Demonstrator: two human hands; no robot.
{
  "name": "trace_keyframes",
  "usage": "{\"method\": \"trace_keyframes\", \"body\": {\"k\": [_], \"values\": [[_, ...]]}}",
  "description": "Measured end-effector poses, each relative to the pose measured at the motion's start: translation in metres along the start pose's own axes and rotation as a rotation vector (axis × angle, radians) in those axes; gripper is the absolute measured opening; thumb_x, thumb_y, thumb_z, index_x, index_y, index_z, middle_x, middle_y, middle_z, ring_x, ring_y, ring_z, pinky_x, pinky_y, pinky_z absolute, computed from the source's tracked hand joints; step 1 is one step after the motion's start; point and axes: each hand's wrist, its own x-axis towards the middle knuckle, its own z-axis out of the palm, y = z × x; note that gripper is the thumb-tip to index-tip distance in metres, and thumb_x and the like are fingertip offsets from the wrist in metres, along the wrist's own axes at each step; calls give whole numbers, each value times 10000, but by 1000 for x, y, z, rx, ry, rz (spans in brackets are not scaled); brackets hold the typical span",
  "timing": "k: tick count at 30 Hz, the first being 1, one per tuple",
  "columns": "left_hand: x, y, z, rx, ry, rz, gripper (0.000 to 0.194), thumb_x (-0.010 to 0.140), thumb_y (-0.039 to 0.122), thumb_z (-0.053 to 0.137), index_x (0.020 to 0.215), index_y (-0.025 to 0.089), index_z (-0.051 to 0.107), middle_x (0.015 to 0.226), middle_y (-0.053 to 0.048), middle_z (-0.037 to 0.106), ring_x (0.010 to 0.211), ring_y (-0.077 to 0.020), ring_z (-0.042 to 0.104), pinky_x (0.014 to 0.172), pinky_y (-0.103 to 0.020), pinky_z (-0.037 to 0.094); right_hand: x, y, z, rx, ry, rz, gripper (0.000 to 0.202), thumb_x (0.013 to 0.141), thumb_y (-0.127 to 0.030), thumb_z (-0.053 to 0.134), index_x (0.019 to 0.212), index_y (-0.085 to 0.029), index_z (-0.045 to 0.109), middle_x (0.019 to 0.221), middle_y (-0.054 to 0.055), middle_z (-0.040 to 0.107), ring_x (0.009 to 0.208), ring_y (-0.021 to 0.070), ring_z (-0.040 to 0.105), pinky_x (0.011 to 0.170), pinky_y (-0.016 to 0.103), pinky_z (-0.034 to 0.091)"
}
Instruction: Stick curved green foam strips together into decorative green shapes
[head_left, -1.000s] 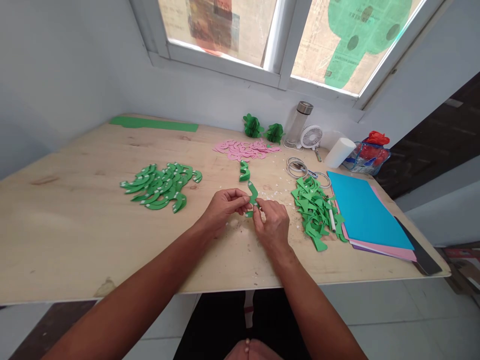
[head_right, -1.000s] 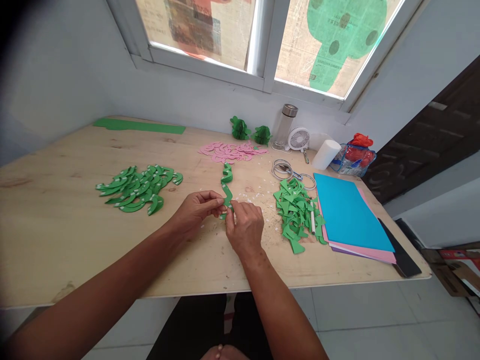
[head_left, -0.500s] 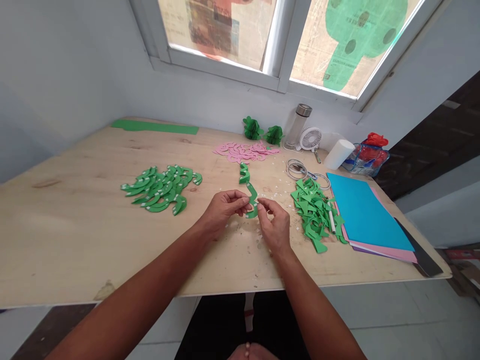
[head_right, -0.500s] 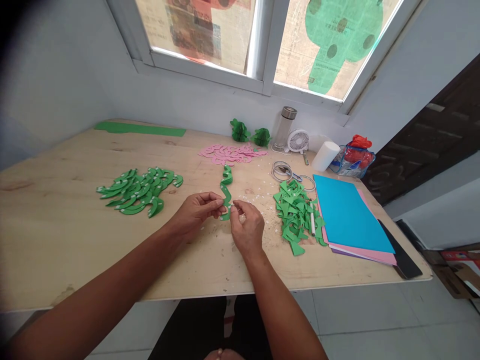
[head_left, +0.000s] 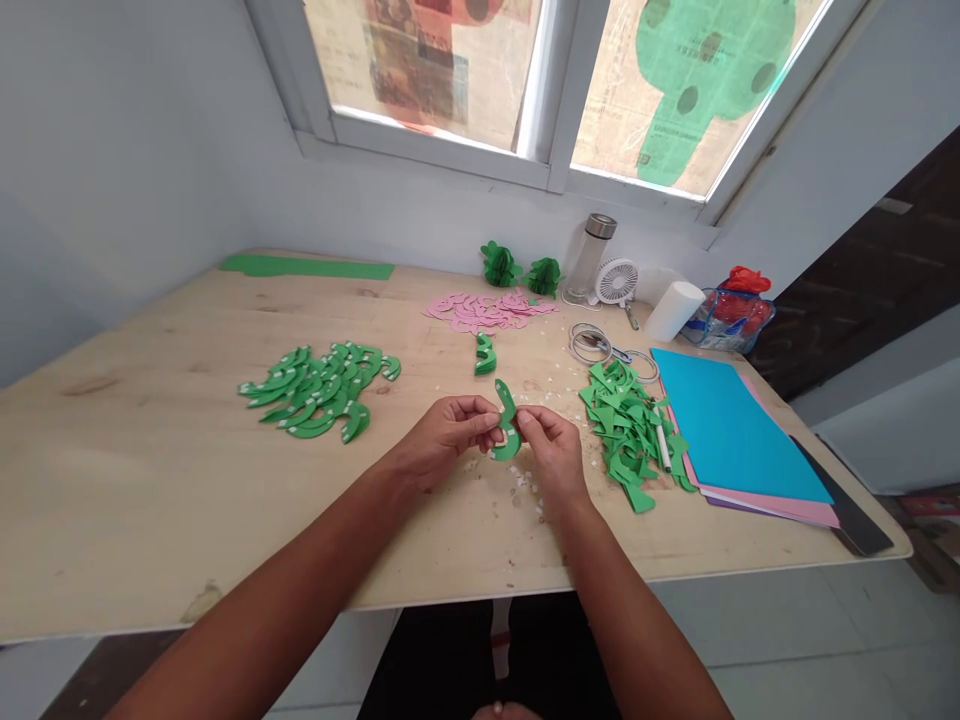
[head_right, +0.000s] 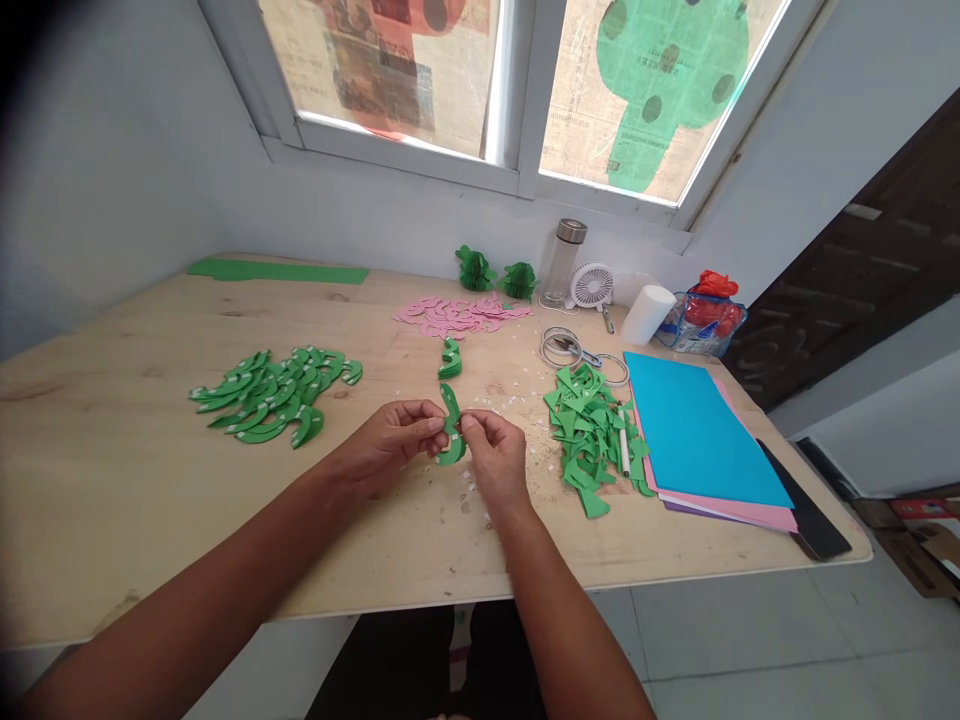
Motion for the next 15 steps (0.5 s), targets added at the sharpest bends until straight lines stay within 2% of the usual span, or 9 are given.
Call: {"method": "trace_keyframes", "body": {"k": [6,15], "values": [[-2,-1,0,-33,-62,-29,209,690,292,738,702,117,624,611,-30,640,565,-106,560,560,-223,413,-2,-2,-1,97,-28,14,212,749,-365,612,711,-165,669,601,-7,597,597,121,523,604,249,431],[-3,-1,0,-22,-118,-41,198,706,280,728,685,112,625,602,-30,636,543,-99,546,549,-218,404,-2,-4,-1,138,-40,44,199,722,-364,635,676,-171,639,601,-14,574,589,116,505,588,247,415]]}}
